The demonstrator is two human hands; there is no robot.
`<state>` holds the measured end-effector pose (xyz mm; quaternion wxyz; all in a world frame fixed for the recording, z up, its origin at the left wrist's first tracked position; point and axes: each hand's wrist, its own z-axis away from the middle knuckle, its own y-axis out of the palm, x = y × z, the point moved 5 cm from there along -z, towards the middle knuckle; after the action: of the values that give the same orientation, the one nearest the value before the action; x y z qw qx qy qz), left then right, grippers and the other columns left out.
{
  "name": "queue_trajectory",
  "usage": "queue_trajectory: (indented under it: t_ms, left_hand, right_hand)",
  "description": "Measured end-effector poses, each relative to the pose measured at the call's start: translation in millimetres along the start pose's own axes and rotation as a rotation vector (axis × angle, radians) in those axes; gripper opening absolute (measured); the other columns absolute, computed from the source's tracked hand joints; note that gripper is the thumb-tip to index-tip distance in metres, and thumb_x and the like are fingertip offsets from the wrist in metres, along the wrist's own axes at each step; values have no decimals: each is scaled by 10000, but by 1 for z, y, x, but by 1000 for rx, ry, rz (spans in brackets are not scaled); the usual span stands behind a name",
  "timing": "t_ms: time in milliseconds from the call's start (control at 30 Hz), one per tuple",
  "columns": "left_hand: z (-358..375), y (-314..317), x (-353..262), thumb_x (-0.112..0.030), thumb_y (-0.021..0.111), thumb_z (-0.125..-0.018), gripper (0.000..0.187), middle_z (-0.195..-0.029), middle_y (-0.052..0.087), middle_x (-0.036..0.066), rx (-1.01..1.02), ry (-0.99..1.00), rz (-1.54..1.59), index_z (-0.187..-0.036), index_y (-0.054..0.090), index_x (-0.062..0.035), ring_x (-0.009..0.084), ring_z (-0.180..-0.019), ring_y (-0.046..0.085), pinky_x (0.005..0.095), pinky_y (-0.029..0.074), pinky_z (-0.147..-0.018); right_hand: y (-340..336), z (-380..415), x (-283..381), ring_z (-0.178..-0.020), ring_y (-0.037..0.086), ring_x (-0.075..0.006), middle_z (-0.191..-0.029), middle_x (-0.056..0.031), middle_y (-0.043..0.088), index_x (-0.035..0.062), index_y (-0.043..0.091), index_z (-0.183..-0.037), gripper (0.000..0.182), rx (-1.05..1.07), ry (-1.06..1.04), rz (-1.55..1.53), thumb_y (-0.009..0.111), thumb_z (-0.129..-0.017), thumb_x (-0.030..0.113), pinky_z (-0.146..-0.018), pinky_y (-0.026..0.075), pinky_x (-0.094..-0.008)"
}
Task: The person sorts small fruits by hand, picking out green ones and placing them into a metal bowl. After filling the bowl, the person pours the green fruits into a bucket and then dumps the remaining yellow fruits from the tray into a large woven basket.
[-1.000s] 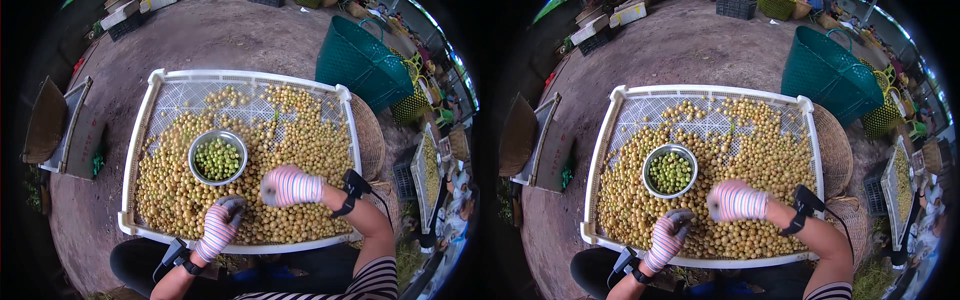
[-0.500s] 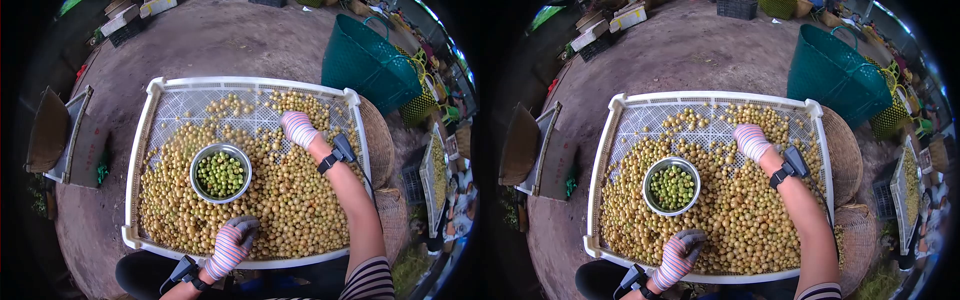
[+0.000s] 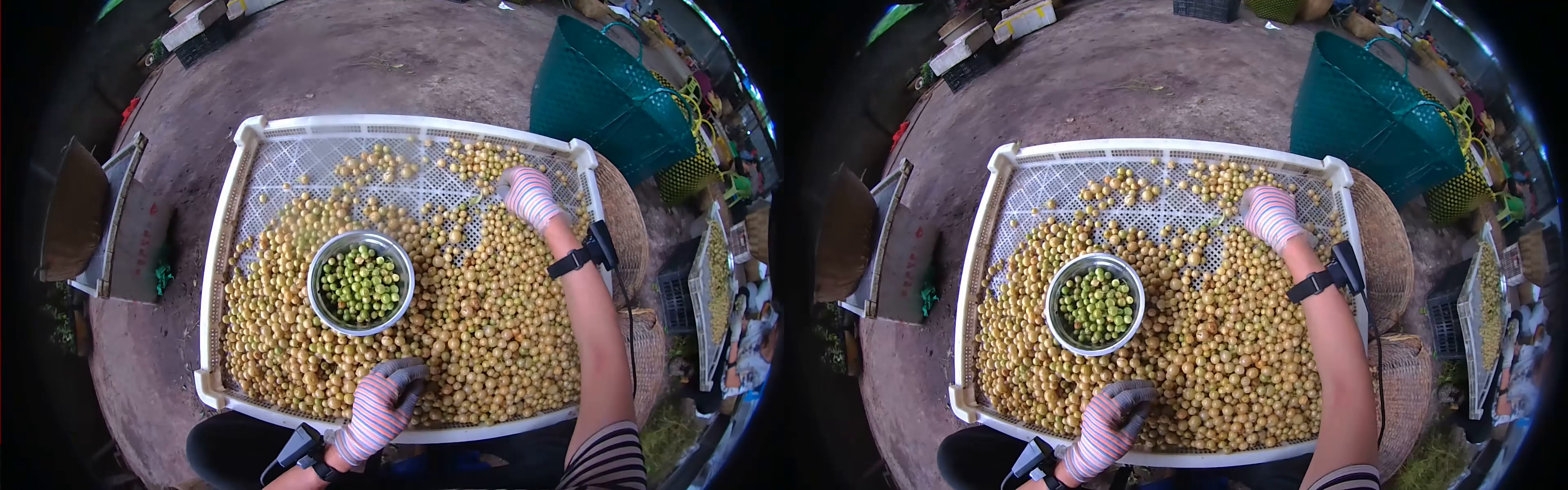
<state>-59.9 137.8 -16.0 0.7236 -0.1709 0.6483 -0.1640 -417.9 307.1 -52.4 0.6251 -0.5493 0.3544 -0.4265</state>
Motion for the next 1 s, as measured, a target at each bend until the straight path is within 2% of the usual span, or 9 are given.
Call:
queue_trajectory:
  t_ms: [167, 400, 533, 567, 667, 733, 833, 933, 1000]
  left_hand:
    - [0, 1, 1, -8, 674, -812, 201, -1045, 684, 151, 4, 6, -8, -1011, 682, -29, 337, -984, 638, 388, 521, -858]
    - [2, 2, 1, -7, 671, -815, 201, -1040, 683, 159, -4, 32, -19, -1015, 679, -21, 339, -963, 645, 382, 528, -843]
    - [3, -1, 4, -6, 656, -834, 213, -1051, 675, 164, -14, 36, 8, -1046, 675, -16, 318, -952, 651, 369, 529, -840]
    - [3, -1, 5, -6, 651, -841, 219, -1060, 671, 165, -13, 30, 16, -1059, 673, -16, 307, -950, 654, 362, 529, -838]
    - [3, -1, 6, -55, 658, -859, 286, -1051, 663, 180, -98, -25, 186, -1139, 638, -3, 315, -955, 648, 368, 529, -835]
    - [3, 5, 8, -88, 651, -913, 504, -1201, 610, 121, -57, -191, 448, -1362, 460, 39, 157, -1000, 605, 302, 517, -861]
    - [3, 10, 2, -115, 663, -911, 519, -1209, 611, 108, -21, -253, 622, -1364, 460, 35, 141, -1039, 584, 287, 499, -896]
    - [4, 13, 9, -115, 646, -921, 473, -1192, 622, 102, -73, -256, 629, -1338, 484, 40, 138, -1054, 582, 285, 491, -915]
    - [7, 15, 6, -104, 626, -932, 430, -1170, 634, 94, -50, -253, 614, -1316, 503, 44, 141, -1053, 591, 286, 489, -923]
  right_hand:
    - [-5, 13, 33, -794, 651, -347, -944, -159, 678, 89, 714, -892, 149, -192, -460, 12, 640, -838, 207, -723, 530, -454]
    - [9, 7, 54, -747, 674, -364, -835, -241, 680, -16, 712, -898, 207, 18, -329, 257, 652, -779, 142, -703, 560, -432]
    - [17, 15, 25, -595, 655, -201, -680, -86, 658, -16, 703, -896, 268, 148, -39, -890, 710, -838, 246, -520, 510, -335]
    - [14, 29, 29, -566, 636, -110, -668, -38, 634, -7, 698, -892, 267, 272, -88, -1076, 695, -873, 259, -462, 467, -237]
    - [-12, 90, 55, -553, 634, -118, -677, -55, 641, -20, 683, -914, 265, 426, -91, -1322, 677, -884, 243, -441, 472, -220]
    - [-16, 128, 79, -586, 647, -115, -717, -57, 657, -29, 676, -994, 264, 613, -110, -1382, 674, -885, 212, -455, 497, -208]
    - [-34, 185, 125, -626, 664, -140, -742, -79, 675, -21, 682, -975, 202, 792, -191, -1150, 632, -895, 157, -528, 531, -247]
    - [-34, 150, 117, -677, 677, -189, -775, -122, 693, -2, 702, -914, 134, -1, -545, -782, 630, -864, 99, -602, 548, -296]
    - [-33, 111, 102, -727, 679, -283, -814, -186, 684, 11, 716, -905, 121, -199, -426, -788, 657, -813, 60, -689, 553, -357]
